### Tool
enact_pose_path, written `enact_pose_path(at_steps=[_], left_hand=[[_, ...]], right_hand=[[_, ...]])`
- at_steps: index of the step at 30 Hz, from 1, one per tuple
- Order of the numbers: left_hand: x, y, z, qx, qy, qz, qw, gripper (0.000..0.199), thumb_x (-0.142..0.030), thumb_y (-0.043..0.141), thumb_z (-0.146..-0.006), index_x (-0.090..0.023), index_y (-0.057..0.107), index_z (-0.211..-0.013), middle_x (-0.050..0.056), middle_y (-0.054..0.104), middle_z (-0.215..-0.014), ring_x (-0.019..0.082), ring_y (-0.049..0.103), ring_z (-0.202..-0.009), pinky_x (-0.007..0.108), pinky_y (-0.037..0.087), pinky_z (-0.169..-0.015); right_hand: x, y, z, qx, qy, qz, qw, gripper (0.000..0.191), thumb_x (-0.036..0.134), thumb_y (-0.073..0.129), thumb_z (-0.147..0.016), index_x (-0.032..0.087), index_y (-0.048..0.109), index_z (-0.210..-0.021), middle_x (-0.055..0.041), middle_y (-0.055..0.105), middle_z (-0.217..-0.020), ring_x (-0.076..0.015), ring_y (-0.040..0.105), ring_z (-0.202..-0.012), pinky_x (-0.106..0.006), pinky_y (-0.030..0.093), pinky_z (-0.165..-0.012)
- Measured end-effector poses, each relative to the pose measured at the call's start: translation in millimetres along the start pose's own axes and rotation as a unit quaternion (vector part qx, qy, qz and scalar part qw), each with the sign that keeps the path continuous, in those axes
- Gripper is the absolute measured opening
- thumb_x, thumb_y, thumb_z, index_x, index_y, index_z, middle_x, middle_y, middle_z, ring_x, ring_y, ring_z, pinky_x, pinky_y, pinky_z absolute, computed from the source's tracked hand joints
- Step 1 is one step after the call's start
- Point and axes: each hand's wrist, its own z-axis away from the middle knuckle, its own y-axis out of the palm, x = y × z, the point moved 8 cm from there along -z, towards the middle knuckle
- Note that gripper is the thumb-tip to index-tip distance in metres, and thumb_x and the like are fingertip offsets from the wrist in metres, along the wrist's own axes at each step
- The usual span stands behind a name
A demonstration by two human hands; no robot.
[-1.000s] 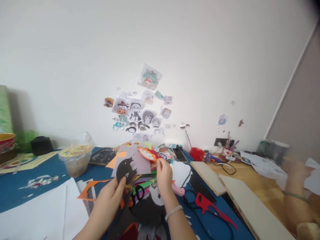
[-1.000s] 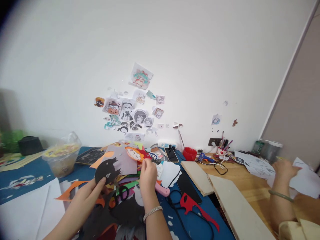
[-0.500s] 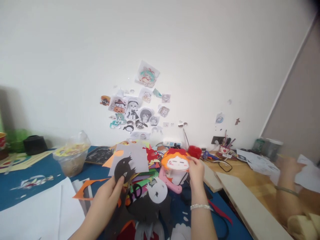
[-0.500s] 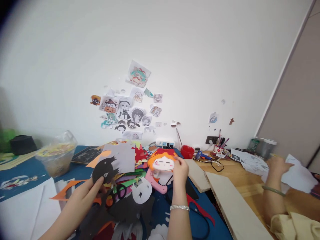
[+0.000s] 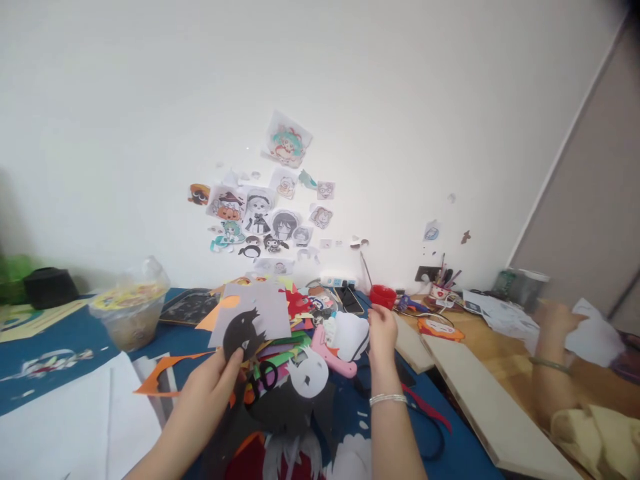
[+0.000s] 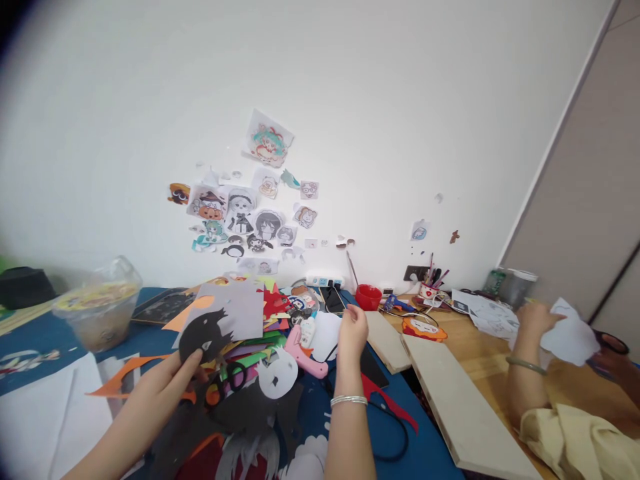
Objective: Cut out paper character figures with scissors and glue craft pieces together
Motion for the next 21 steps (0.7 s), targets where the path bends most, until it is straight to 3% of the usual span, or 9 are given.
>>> enact_pose_path(at_steps=[3, 5, 6, 8, 11, 16, 21], left_hand=[[0.0, 3.6, -0.5, 0.008, 0.001, 0.007, 1.0, 0.041, -0.052, 0.032, -0.077, -0.022, 0.049, -0.054, 0.003, 0.062, -0.06, 0.023, 0.06, -0.065, 0.029, 0.043, -0.059], [0.8, 7.0, -1.2, 0.016, 0.003, 0.022, 1.0, 0.041, -0.052, 0.033, -0.076, -0.022, 0.049, -0.054, 0.003, 0.062, -0.058, 0.022, 0.06, -0.063, 0.029, 0.043, -0.059], [1.2, 8.6, -1.5, 0.021, 0.004, 0.035, 0.999, 0.041, -0.053, 0.034, -0.076, -0.022, 0.049, -0.055, 0.003, 0.062, -0.057, 0.022, 0.06, -0.061, 0.029, 0.043, -0.059], [1.6, 11.4, -1.8, 0.029, 0.005, 0.07, 0.997, 0.041, -0.054, 0.035, -0.075, -0.021, 0.049, -0.056, 0.002, 0.062, -0.056, 0.022, 0.059, -0.06, 0.029, 0.044, -0.058], [2.4, 14.6, -1.3, 0.043, -0.006, 0.126, 0.991, 0.041, -0.055, 0.037, -0.074, -0.02, 0.05, -0.056, 0.002, 0.062, -0.056, 0.021, 0.059, -0.059, 0.029, 0.044, -0.058], [-3.6, 22.8, 1.0, 0.094, -0.013, 0.209, 0.973, 0.043, -0.056, 0.036, -0.074, -0.019, 0.048, -0.055, 0.002, 0.06, -0.051, 0.02, 0.058, -0.051, 0.029, 0.044, -0.054], [-7.7, 16.7, -0.7, 0.052, 0.025, 0.121, 0.991, 0.041, -0.052, 0.033, -0.077, -0.021, 0.047, -0.054, 0.003, 0.061, -0.052, 0.021, 0.057, -0.054, 0.03, 0.043, -0.058]], right_hand=[[38.0, 39.8, 39.7, 0.111, -0.032, -0.013, 0.993, 0.023, 0.025, 0.046, -0.072, 0.016, 0.063, -0.084, -0.0049, 0.066, -0.075, -0.0179, 0.061, -0.067, -0.025, 0.046, -0.057], [66.5, 68.4, 76.8, 0.216, -0.081, -0.025, 0.973, 0.014, 0.027, 0.055, -0.07, 0.02, 0.065, -0.076, -0.0008, 0.065, -0.072, -0.0156, 0.06, -0.065, -0.023, 0.046, -0.059], [86.1, 87.0, 103.0, 0.318, -0.157, -0.026, 0.935, 0.014, 0.025, 0.054, -0.073, 0.02, 0.065, -0.082, -0.0013, 0.065, -0.08, -0.0156, 0.06, -0.074, -0.023, 0.046, -0.065], [109.3, 101.8, 142.2, 0.393, -0.259, -0.009, 0.882, 0.017, 0.025, 0.06, -0.073, 0.022, 0.063, -0.089, -0.0017, 0.063, -0.089, -0.0171, 0.056, -0.089, -0.026, 0.043, -0.077], [113.5, 107.7, 162.8, 0.41, -0.274, 0.013, 0.87, 0.022, 0.021, 0.062, -0.073, 0.022, 0.06, -0.094, -0.0018, 0.061, -0.091, -0.0166, 0.054, -0.09, -0.026, 0.042, -0.078], [108.2, 110.4, 160.8, 0.407, -0.279, 0.022, 0.87, 0.017, 0.015, 0.062, -0.074, 0.02, 0.062, -0.09, -0.0013, 0.063, -0.087, -0.0155, 0.055, -0.086, -0.025, 0.042, -0.076], [113.0, 109.3, 162.4, 0.394, -0.317, 0.034, 0.862, 0.014, 0.016, 0.052, -0.081, 0.019, 0.064, -0.086, -0.0016, 0.066, -0.083, -0.0154, 0.056, -0.082, -0.025, 0.042, -0.075]])
